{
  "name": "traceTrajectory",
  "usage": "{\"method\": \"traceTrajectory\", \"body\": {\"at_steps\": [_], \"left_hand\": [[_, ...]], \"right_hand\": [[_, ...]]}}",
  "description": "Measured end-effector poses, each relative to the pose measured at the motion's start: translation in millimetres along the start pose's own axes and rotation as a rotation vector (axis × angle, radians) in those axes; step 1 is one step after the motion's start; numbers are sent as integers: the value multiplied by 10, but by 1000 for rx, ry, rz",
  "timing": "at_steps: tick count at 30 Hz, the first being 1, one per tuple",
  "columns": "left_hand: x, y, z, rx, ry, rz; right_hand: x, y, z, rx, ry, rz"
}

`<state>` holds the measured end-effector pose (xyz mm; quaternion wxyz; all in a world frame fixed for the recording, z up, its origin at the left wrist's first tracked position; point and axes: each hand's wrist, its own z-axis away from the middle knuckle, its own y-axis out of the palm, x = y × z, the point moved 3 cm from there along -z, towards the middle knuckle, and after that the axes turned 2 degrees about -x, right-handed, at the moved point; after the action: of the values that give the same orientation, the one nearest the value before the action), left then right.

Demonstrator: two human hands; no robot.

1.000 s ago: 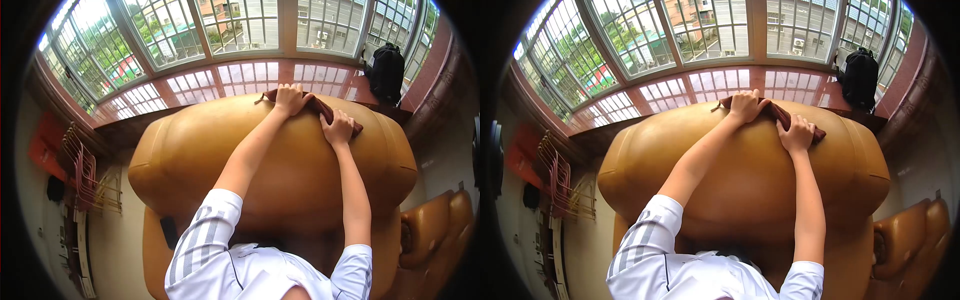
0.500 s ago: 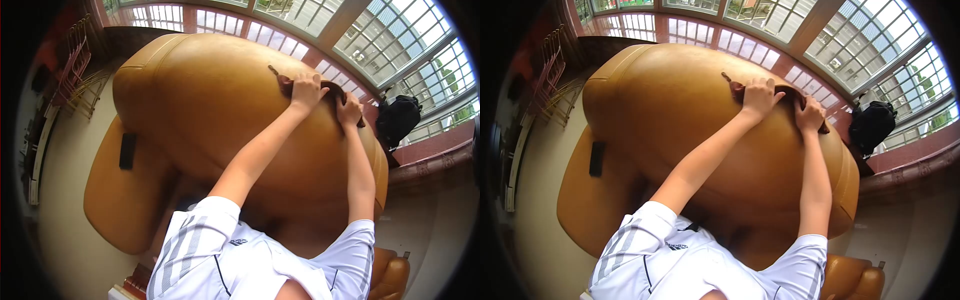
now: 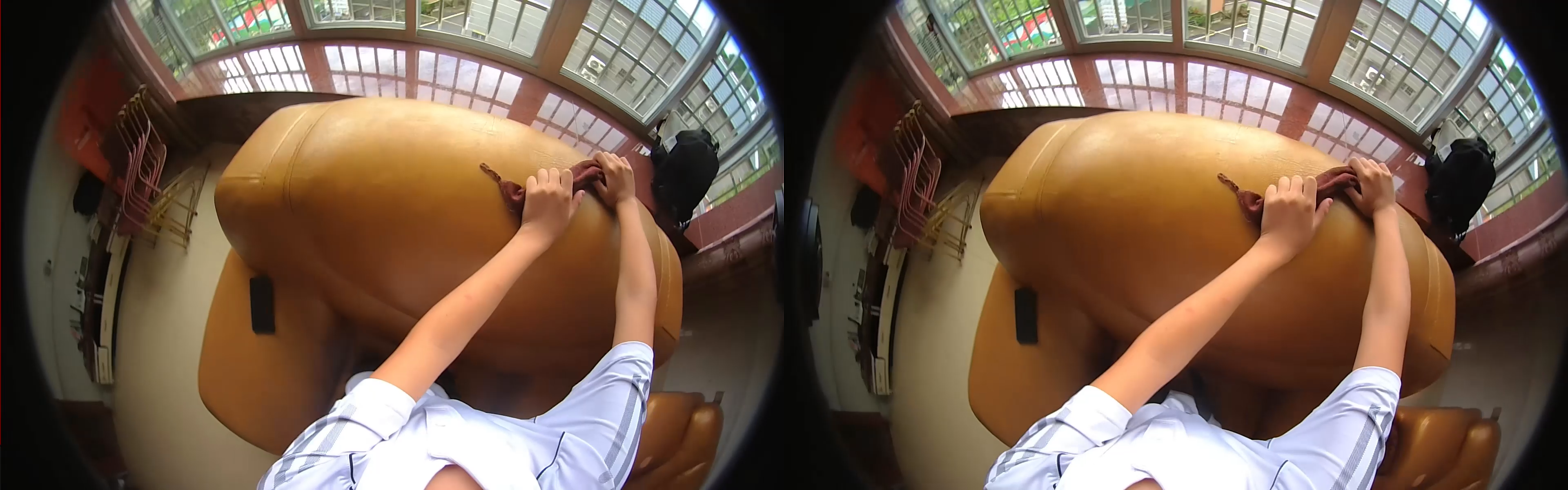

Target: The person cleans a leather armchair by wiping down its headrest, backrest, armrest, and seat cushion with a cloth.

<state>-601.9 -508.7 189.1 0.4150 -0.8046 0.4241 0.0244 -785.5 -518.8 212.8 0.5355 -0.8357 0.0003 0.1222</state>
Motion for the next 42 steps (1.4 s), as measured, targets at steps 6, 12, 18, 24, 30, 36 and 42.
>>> {"method": "traceTrajectory", "body": {"at_steps": [6,12,18,24,30,36,42], "left_hand": [[-20,32,-49,88,51,48],[-70,226,-344,257,263,231],[-164,465,-509,348,393,247],[-288,712,-677,309,563,305],[-547,1359,-967,331,524,255],[-598,1603,-1130,520,415,331],[-635,1734,-1204,493,456,310]], "right_hand": [[80,-65,222,-132,334,182],[594,-262,799,-488,961,395],[841,-338,995,-444,1137,398],[173,-236,1070,-436,1199,277],[-389,-69,1017,-476,1223,143],[-795,80,972,-622,1030,-52],[-937,165,1007,-705,918,-155]]}}
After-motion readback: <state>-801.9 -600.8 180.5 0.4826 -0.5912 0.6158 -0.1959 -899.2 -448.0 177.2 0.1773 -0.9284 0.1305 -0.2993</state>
